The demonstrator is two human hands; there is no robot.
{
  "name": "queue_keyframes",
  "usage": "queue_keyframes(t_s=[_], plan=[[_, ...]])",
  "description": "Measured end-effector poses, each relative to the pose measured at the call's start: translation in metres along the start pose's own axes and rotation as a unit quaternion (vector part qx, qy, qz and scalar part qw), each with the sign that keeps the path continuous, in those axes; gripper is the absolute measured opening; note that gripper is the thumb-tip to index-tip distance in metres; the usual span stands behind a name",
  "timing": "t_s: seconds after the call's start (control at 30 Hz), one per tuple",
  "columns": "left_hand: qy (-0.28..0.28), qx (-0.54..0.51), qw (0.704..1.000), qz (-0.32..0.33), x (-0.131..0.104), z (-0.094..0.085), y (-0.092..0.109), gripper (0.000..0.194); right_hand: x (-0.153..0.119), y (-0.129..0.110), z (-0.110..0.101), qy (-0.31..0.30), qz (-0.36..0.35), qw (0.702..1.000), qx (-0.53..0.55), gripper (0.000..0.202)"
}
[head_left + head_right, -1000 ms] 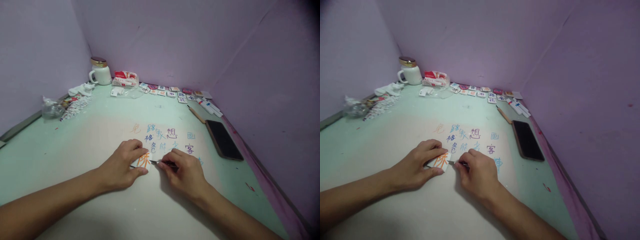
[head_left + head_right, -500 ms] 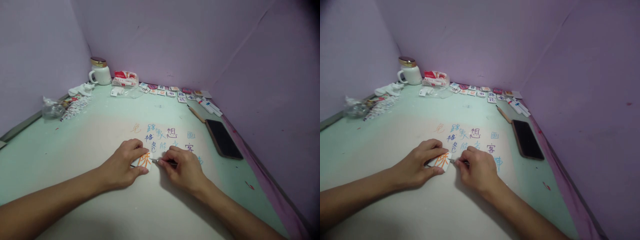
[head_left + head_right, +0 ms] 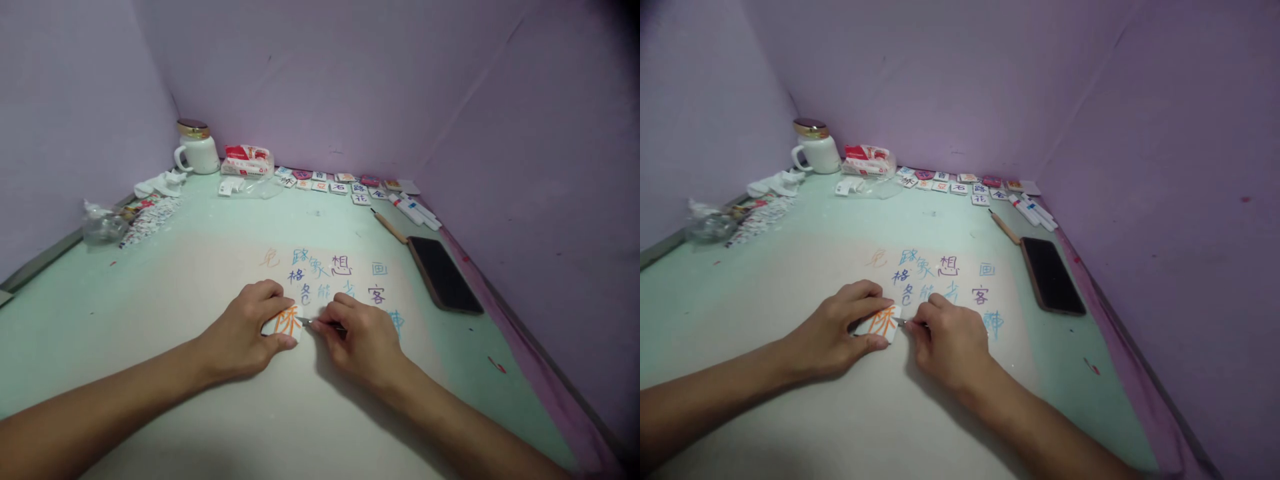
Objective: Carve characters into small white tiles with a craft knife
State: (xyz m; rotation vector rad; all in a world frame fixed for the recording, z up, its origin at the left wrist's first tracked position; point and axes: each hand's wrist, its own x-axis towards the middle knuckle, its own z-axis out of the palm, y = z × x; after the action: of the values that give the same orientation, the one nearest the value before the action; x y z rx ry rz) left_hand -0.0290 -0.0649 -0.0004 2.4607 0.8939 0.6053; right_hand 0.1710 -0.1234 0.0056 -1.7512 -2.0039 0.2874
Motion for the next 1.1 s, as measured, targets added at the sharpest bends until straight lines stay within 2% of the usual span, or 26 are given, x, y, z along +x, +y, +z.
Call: queue_keyframes(t_s=[0.23, 0.57, 1.1], plan=[[-0.001, -0.003, 1.000, -0.001, -0.0007, 0.0003, -0.0012, 0.029, 0.0013, 0.0046, -0.0016, 0.010, -0.023, 1.000, -0.007, 0.012], [-0.001, -0.004, 1.000, -0.005, 0.0004, -0.0001, 0.0000, 0.027, 0.0051, 0.0024, -0.0085, -0.026, -0.054, 0.997, -0.045, 0.016], [0.008, -0.014, 1.000, -0.009, -0.0003, 0.0012, -0.0001, 0.027, -0.0010, -0.0011, -0.0038, -0.022, 0.000, 1.000, -0.005, 0.013]])
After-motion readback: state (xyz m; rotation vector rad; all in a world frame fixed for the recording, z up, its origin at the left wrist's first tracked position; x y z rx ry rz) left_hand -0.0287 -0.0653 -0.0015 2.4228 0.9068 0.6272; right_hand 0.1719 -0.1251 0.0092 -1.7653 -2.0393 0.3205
